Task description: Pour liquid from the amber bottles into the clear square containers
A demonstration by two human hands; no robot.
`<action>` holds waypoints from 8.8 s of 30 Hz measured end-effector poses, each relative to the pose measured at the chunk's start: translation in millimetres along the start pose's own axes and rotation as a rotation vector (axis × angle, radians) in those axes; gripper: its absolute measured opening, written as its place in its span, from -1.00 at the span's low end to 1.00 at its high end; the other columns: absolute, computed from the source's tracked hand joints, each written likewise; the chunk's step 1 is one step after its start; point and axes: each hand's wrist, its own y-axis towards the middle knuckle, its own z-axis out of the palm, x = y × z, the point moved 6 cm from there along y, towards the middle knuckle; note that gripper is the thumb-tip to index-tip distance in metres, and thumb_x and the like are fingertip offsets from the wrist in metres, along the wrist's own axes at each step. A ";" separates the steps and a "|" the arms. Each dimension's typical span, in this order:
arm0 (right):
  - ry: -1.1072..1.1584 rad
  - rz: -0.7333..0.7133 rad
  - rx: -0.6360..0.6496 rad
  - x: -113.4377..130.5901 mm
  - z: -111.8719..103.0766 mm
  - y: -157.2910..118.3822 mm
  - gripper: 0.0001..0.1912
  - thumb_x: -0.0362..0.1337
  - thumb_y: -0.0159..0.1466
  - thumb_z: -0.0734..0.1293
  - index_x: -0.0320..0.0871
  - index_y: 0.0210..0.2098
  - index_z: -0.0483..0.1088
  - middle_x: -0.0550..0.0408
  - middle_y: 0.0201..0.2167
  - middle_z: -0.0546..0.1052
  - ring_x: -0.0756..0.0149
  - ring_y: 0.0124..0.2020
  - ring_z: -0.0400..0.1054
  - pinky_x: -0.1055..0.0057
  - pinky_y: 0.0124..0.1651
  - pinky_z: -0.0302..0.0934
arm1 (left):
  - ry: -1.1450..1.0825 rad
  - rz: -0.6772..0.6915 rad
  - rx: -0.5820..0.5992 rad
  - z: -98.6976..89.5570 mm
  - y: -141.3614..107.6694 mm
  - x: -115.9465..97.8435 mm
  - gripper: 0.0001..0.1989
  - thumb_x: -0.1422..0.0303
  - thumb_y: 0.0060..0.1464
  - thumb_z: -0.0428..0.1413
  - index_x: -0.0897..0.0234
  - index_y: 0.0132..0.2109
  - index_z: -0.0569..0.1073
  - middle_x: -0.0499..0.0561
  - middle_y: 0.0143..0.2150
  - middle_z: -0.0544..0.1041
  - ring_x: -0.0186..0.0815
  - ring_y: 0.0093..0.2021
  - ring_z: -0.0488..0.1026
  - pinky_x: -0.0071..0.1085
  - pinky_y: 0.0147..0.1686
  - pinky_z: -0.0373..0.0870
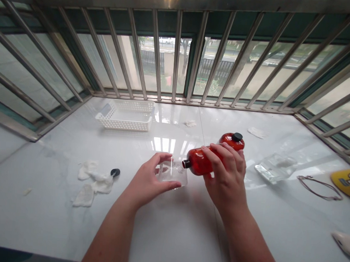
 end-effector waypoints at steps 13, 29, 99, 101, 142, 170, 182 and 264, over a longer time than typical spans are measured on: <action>0.663 0.584 0.187 -8.8 12.8 -5.7 -0.17 -0.05 0.15 0.70 0.08 0.30 0.33 -0.04 0.19 0.59 -0.02 0.06 0.62 0.03 0.06 0.59 | -0.208 0.044 -0.119 -5.9 2.6 4.9 -0.23 0.10 -0.03 0.60 0.06 0.25 0.46 0.18 0.34 0.55 0.09 0.34 0.52 0.05 0.30 0.49; 0.759 0.763 0.515 -16.9 38.6 -15.3 -0.24 -0.03 0.16 0.63 0.11 0.30 0.42 -0.01 0.21 0.59 -0.09 0.24 0.51 -0.08 0.22 0.50 | -0.248 0.047 -0.417 -22.0 5.1 14.8 -0.23 0.06 -0.06 0.59 0.05 0.22 0.47 0.18 0.35 0.54 0.10 0.37 0.48 -0.04 0.18 0.52; 0.027 -0.092 0.040 2.7 -37.1 37.0 -0.30 -0.58 0.40 0.41 0.15 0.40 0.37 -0.14 0.31 0.38 -0.24 0.47 0.27 -0.25 0.51 0.28 | -0.291 0.113 -0.093 0.1 1.0 3.8 -0.22 0.17 -0.06 0.63 0.04 0.24 0.48 0.22 0.33 0.57 0.14 0.37 0.49 0.04 0.24 0.58; 0.026 -0.097 0.041 2.0 -36.7 36.6 -0.30 -0.58 0.40 0.41 0.16 0.40 0.37 -0.14 0.31 0.39 -0.25 0.47 0.28 -0.26 0.51 0.28 | -0.280 0.111 -0.089 0.4 1.3 4.3 -0.23 0.17 -0.06 0.62 0.04 0.24 0.49 0.21 0.32 0.58 0.13 0.38 0.49 0.04 0.23 0.58; -0.104 -0.227 0.049 1.7 -36.8 31.5 -0.28 -0.63 0.36 0.44 0.15 0.35 0.45 -0.07 0.36 0.46 -0.21 0.54 0.24 -0.28 0.54 0.23 | -0.194 0.030 -0.018 4.7 1.1 5.7 -0.23 0.12 -0.05 0.62 0.00 0.25 0.49 0.14 0.33 0.56 0.11 0.37 0.49 0.02 0.24 0.55; -0.110 -0.225 0.050 10.2 -36.0 31.8 -0.38 -0.59 0.41 0.44 0.15 0.30 0.52 -0.04 0.32 0.51 -0.17 0.51 0.28 -0.28 0.57 0.13 | -0.108 -0.011 -0.010 5.1 1.8 5.0 -0.27 0.18 -0.03 0.60 -0.01 0.23 0.49 0.08 0.31 0.55 0.05 0.34 0.52 -0.09 0.16 0.60; -0.115 -0.213 0.102 10.1 -33.8 30.0 -0.38 -0.55 0.43 0.40 0.19 0.33 0.49 -0.03 0.35 0.50 -0.17 0.56 0.21 -0.28 0.60 0.05 | -0.112 -0.035 0.005 5.8 0.6 4.0 -0.25 0.17 -0.06 0.60 0.04 0.24 0.50 0.12 0.32 0.54 0.07 0.26 0.57 -0.07 0.15 0.61; 0.874 0.598 0.858 -13.7 30.3 -2.4 -0.19 -0.23 0.17 0.65 0.18 0.34 0.36 0.10 0.29 0.59 0.02 0.23 0.58 0.00 0.32 0.52 | 1.182 -0.425 -0.257 -116.7 -32.2 56.2 -0.69 0.42 0.37 0.09 0.29 0.16 0.60 0.29 0.12 0.68 0.19 0.12 0.63 -0.06 0.00 0.53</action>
